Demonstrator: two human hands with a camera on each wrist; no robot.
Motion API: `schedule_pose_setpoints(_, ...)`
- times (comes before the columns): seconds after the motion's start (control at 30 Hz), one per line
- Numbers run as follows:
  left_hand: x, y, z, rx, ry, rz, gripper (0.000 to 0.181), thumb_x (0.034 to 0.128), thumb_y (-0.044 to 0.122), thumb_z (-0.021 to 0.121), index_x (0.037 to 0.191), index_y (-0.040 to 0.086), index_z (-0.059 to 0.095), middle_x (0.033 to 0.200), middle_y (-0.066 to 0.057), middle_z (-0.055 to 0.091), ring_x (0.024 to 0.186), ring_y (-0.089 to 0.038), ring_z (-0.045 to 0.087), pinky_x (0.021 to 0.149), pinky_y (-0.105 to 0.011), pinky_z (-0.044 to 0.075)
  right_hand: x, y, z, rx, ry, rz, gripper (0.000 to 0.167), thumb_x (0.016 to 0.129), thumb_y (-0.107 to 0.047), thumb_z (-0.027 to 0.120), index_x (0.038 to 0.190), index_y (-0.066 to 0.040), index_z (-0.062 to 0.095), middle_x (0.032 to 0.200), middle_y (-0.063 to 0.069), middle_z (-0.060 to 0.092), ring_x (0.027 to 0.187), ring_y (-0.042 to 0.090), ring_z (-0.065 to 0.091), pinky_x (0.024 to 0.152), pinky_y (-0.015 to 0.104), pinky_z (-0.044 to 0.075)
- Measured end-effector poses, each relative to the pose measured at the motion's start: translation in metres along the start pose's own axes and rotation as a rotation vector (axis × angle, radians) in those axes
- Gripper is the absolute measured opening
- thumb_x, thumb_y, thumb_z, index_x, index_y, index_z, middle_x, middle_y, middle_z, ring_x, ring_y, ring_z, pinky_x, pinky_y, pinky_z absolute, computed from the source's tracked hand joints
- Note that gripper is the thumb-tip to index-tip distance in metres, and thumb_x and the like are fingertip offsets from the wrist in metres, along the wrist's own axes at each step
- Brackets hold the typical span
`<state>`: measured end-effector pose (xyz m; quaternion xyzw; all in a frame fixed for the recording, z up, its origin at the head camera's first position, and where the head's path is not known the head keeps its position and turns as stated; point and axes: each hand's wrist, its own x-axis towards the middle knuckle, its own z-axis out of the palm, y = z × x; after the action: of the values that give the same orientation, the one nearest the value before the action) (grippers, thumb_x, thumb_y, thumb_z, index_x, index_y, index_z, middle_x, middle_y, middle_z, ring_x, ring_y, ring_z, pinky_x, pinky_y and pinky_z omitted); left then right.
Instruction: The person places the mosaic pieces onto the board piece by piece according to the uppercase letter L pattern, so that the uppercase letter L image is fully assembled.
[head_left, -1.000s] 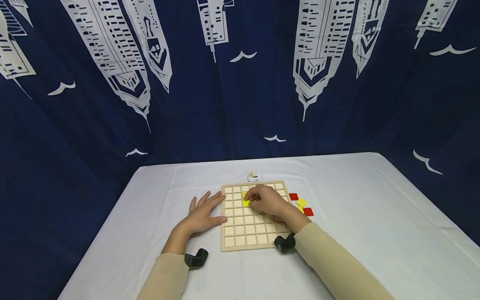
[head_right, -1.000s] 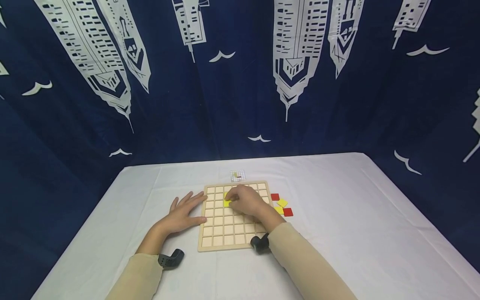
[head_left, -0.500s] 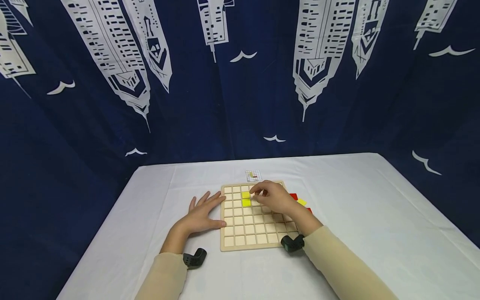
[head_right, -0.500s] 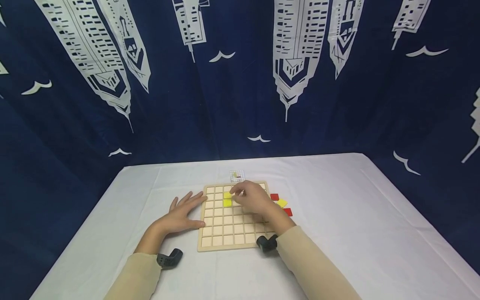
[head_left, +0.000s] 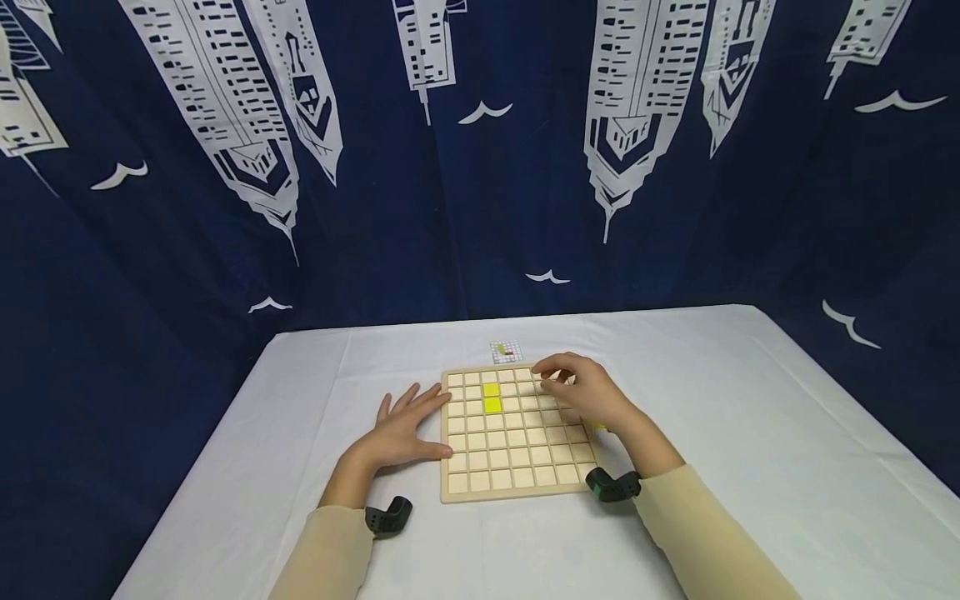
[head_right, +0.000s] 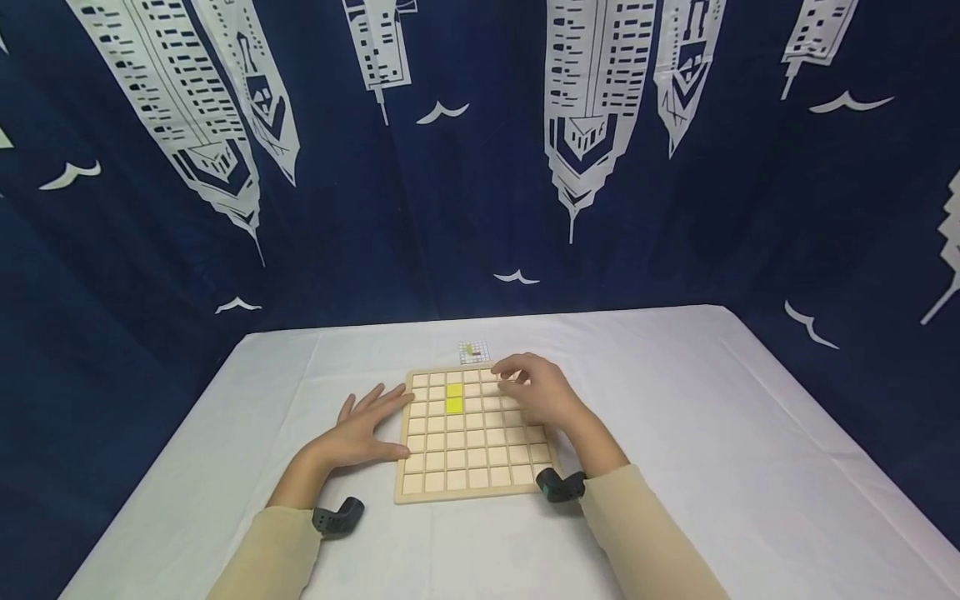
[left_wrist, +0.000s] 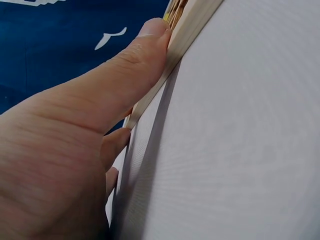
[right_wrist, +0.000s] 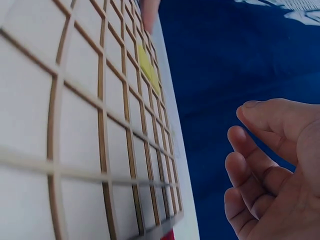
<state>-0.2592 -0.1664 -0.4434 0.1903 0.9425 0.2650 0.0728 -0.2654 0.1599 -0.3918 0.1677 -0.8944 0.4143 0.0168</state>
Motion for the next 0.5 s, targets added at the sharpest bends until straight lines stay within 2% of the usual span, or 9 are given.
schedule_pose_setpoints(0.33,0.000,0.003,0.003,0.016,0.008,-0.030,0.092,0.0739,0.056,0.081,0.153,0.030,0.041,0.167,0.002,0.025,0.158,-0.032,0.006,0.122,-0.064,-0.011,-0.013,0.023,-0.024,0.031,0.075,0.121,0.029,0.097,-0.015,0.065,0.125,-0.010,0.067,0.123,0.013,0.067,0.103,0.027,0.058,0.077,0.030,0.050)
schedule_pose_setpoints(0.5,0.002,0.002,0.003,0.032,0.011,-0.023,0.092,0.0746,0.057,0.081,0.153,0.030,0.041,0.167,0.001,0.025,0.158,-0.032,0.006,0.122,-0.065,-0.011,-0.016,0.030,-0.036,0.022,0.098,0.148,0.031,0.097,-0.017,0.064,0.128,-0.011,0.066,0.127,0.015,0.065,0.105,0.028,0.057,0.076,0.029,0.050)
